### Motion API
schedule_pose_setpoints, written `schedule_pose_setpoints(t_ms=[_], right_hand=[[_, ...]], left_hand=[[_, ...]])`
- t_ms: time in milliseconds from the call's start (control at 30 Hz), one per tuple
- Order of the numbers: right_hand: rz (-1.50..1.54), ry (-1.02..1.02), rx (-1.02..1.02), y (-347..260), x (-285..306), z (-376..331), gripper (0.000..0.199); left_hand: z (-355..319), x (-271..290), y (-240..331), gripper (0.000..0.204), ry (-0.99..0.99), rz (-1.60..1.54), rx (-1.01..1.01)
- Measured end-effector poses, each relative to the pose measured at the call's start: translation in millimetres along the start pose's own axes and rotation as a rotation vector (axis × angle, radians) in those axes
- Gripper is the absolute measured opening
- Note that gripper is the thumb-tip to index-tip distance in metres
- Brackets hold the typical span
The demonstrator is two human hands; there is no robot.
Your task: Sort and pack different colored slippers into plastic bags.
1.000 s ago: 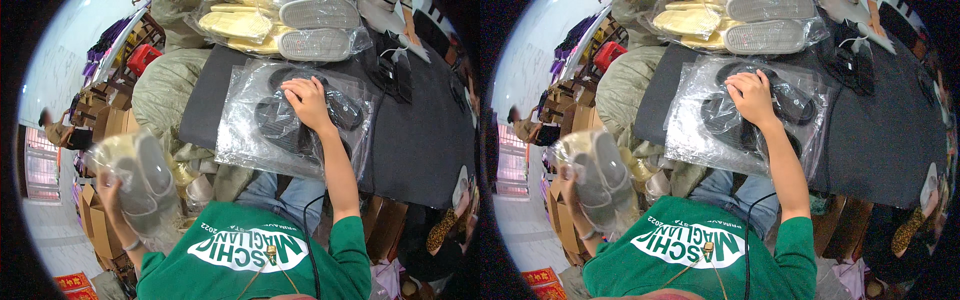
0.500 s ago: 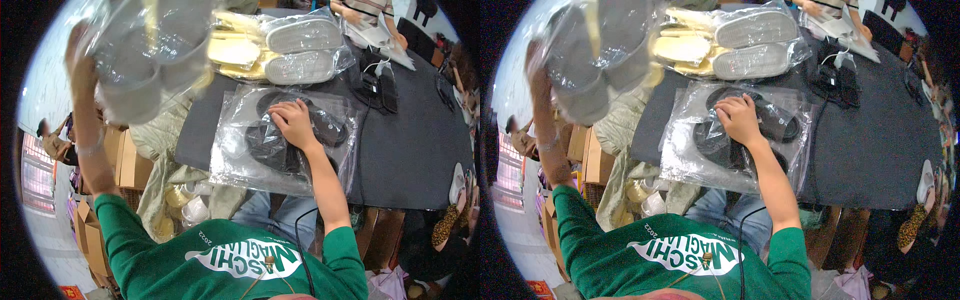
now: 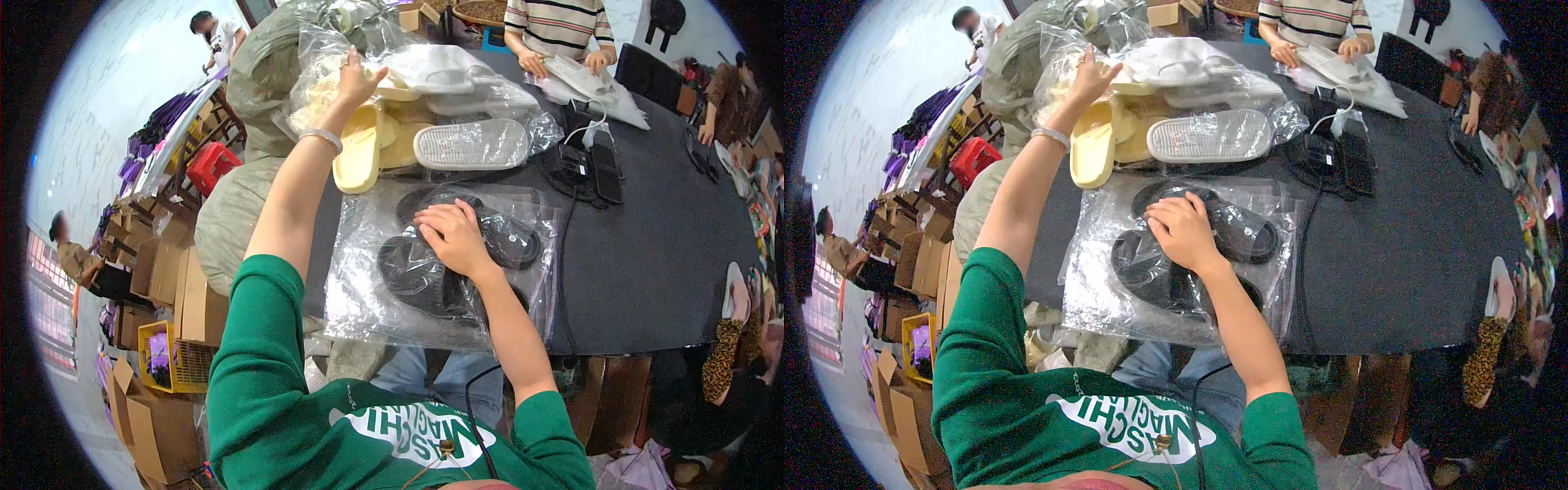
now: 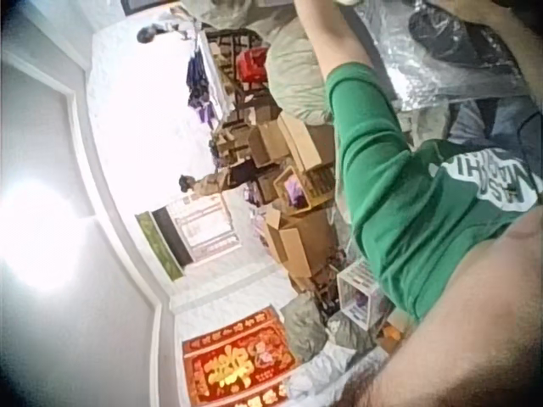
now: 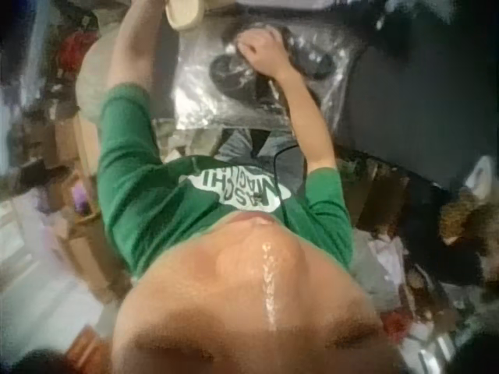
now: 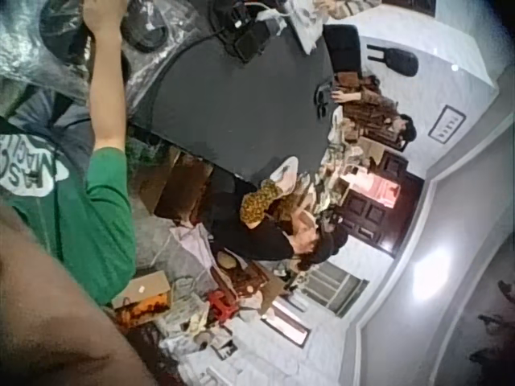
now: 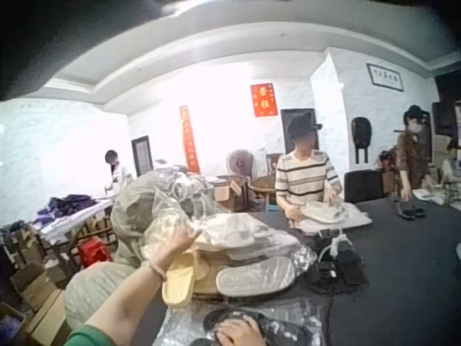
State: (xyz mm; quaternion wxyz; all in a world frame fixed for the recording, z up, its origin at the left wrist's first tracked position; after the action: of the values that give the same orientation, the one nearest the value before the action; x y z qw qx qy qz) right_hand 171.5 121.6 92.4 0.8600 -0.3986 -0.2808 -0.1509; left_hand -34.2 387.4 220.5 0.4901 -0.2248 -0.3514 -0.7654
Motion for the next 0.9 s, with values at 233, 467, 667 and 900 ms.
schedule_pose_setpoints(t_ms=[233,467,667,900], right_hand=[[0.022,0.037,0.029,0,5,1,0.017],[0.037,0.018,0.034,-6,5,1,0.017],[-0.005,-0.025,0.025,-4,2,2,0.019],[-0.041,-0.055,0.072,-10,-1,11,0.018]], left_hand=[[-58,59,29,0.049,0.100,-0.218,-0.191],[-260,158,44,0.026,-0.088,-0.259,-0.253],[-489,221,-104,0.022,0.197,0.030,0.585],[-791,216,-183,0.066,-0.348,0.454,0.955]])
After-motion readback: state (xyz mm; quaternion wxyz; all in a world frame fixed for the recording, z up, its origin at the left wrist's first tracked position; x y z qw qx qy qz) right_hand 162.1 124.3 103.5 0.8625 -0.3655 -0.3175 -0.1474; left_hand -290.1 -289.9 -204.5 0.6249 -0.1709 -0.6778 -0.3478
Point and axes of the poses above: each hand's wrist, its own z-axis towards the middle knuckle, its own x-axis out of the back of the hand, y = z × x, the point moved 8 cm from there along z, towards the middle knuckle, and after that the axes turned 2 degrees about z, right-handed, at the moved point
